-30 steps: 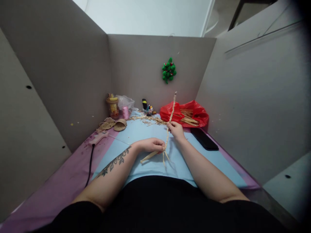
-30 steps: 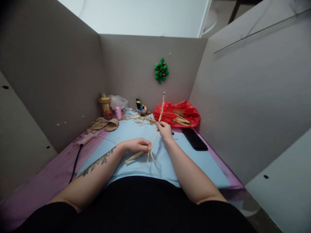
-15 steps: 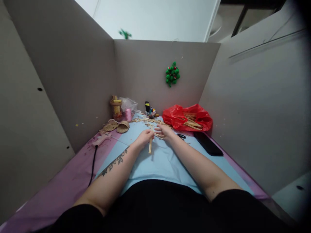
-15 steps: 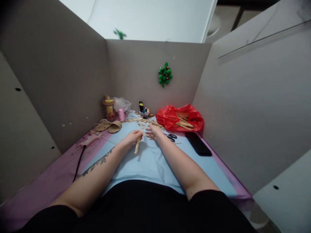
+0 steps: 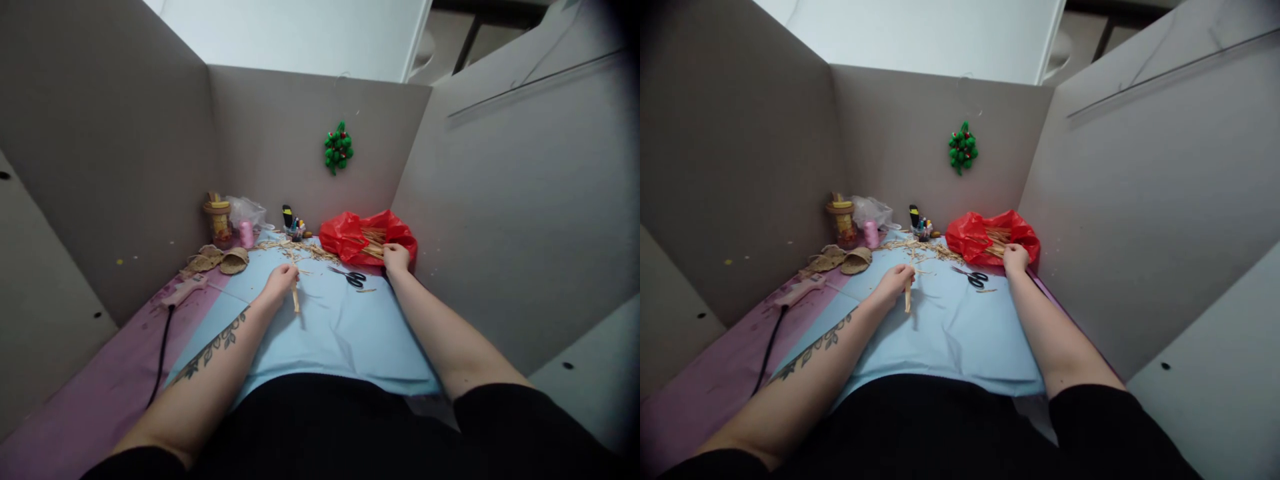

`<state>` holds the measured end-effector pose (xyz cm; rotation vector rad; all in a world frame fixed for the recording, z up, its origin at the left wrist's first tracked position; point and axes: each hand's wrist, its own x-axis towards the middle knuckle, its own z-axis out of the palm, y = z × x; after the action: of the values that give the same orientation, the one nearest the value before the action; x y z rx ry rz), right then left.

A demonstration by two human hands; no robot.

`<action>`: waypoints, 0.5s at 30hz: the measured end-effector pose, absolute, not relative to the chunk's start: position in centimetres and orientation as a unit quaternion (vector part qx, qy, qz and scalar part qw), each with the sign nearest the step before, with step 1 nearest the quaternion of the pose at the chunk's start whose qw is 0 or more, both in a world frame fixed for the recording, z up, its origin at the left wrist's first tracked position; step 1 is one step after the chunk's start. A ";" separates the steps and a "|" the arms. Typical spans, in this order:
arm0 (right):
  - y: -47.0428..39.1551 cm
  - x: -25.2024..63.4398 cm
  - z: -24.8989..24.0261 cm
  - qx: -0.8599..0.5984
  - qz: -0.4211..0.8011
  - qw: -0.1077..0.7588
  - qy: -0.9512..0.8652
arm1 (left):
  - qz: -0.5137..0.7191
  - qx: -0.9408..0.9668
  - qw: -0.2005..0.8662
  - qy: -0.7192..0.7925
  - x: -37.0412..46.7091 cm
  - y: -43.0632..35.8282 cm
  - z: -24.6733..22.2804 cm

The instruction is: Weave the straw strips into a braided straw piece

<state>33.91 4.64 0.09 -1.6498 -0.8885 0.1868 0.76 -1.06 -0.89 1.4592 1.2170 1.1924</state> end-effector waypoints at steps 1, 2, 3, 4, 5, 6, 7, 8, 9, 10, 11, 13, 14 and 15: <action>4.9 34.1 0.0 -0.735 0.052 0.533 -0.416 | 0.480 0.588 0.435 0.485 0.8 -1.1 -1.0; 5.3 34.1 -0.1 -0.759 0.019 0.468 -0.452 | 0.480 0.591 0.435 0.481 0.9 -1.1 -1.0; 5.6 34.1 -0.2 -0.779 -0.014 0.400 -0.483 | 0.481 0.592 0.435 0.478 0.9 -1.1 -1.0; 6.0 34.0 -0.2 -0.793 -0.044 0.341 -0.503 | 0.481 0.593 0.435 0.477 1.0 -1.2 -1.0; 6.3 33.9 -0.2 -0.804 -0.065 0.297 -0.512 | 0.480 0.593 0.436 0.477 1.0 -1.2 -1.0; 6.6 33.9 -0.2 -0.813 -0.080 0.260 -0.515 | 0.479 0.592 0.438 0.478 1.0 -1.3 -1.0; 6.9 33.9 -0.2 -0.821 -0.088 0.228 -0.515 | 0.478 0.590 0.439 0.480 1.0 -1.3 -1.0; 7.1 34.1 -0.2 -0.829 -0.088 0.201 -0.515 | 0.477 0.590 0.439 0.481 1.0 -1.3 -1.0; 7.4 34.3 -0.1 -0.833 -0.080 0.180 -0.516 | 0.476 0.592 0.439 0.480 1.0 -1.3 -1.0; 7.6 34.7 0.0 -0.836 -0.066 0.168 -0.518 | 0.475 0.595 0.438 0.478 1.0 -1.3 -1.0; 7.7 35.1 0.1 -0.837 -0.050 0.166 -0.519 | 0.474 0.599 0.437 0.475 1.1 -1.2 -1.0; 8.1 36.0 0.4 -0.830 -0.023 0.190 -0.524 | 0.473 0.605 0.434 0.470 1.1 -1.2 -1.1; 8.2 36.5 0.5 -0.823 -0.014 0.208 -0.528 | 0.473 0.607 0.434 0.469 1.1 -1.2 -1.1; 8.4 37.1 0.7 -0.816 -0.006 0.223 -0.533 | 0.473 0.608 0.434 0.468 1.2 -1.2 -1.1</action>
<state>37.06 8.36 0.68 -2.2537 -1.4712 -0.0178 1.18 -1.21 -1.07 1.5135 1.1657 1.1783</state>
